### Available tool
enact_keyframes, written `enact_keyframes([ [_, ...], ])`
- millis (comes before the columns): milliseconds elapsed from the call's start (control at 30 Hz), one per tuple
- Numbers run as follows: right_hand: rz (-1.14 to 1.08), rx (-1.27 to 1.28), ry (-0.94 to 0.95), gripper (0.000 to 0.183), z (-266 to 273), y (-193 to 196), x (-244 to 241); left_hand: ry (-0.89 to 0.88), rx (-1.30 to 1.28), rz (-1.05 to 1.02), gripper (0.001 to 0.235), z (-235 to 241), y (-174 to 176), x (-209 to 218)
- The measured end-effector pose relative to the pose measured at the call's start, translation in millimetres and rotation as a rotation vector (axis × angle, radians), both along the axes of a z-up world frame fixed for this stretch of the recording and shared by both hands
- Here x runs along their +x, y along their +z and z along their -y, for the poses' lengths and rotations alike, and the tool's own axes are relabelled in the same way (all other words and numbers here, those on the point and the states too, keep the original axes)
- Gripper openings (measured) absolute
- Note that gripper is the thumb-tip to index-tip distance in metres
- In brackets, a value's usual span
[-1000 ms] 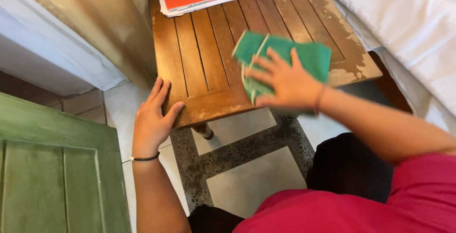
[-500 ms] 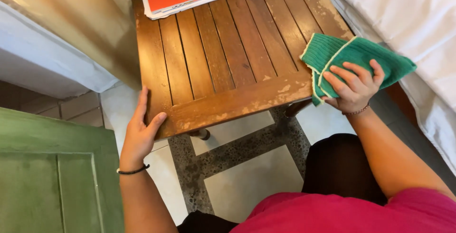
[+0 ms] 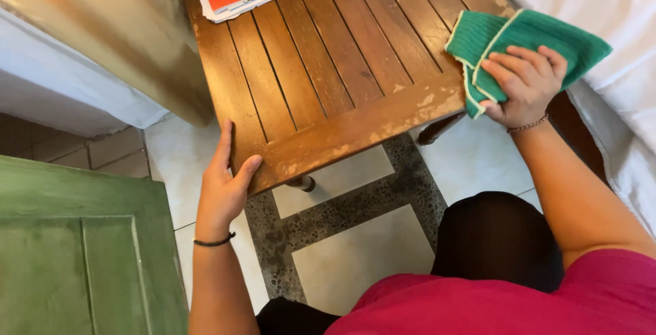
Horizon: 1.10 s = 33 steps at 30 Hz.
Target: Wipe a wooden bedside table using a green cleaning cloth.
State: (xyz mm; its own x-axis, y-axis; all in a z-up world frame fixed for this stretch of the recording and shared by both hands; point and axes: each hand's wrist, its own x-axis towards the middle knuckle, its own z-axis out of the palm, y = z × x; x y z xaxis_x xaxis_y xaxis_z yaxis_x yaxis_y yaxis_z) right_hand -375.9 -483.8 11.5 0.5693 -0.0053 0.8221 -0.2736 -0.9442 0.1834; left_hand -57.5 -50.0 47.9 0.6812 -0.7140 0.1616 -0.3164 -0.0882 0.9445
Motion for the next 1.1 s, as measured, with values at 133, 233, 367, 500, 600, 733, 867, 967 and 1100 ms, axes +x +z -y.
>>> enact_keyframes([
  [133,-0.031,0.162,-0.06,0.068,-28,20,12,0.009,-0.012,0.031,0.08,2,-1,2],
  [233,-0.162,0.201,-0.181,0.072,-66,26,33,0.032,0.044,0.133,0.078,0,-4,2],
  [367,-0.28,0.246,0.039,0.071,-158,61,89,0.102,0.14,0.357,0.073,1,16,-4],
  [500,-0.432,0.224,0.252,0.081,-238,66,138,0.271,0.302,0.622,0.066,-1,37,-18],
  [600,-0.51,0.262,0.322,0.079,-236,58,152,0.199,0.08,0.704,0.06,-1,30,-20],
  [733,-0.616,0.266,0.292,0.079,-183,66,142,0.222,0.161,0.74,0.058,10,31,-31],
  [867,-0.775,0.436,0.019,0.081,-84,68,109,0.207,0.116,0.83,0.05,17,28,-30],
  [967,-0.741,0.602,-0.205,0.082,-8,67,89,0.195,0.083,0.852,0.047,19,29,-30],
  [1100,-0.611,0.736,-0.404,0.087,45,57,85,0.194,0.076,0.855,0.047,20,30,-31],
])
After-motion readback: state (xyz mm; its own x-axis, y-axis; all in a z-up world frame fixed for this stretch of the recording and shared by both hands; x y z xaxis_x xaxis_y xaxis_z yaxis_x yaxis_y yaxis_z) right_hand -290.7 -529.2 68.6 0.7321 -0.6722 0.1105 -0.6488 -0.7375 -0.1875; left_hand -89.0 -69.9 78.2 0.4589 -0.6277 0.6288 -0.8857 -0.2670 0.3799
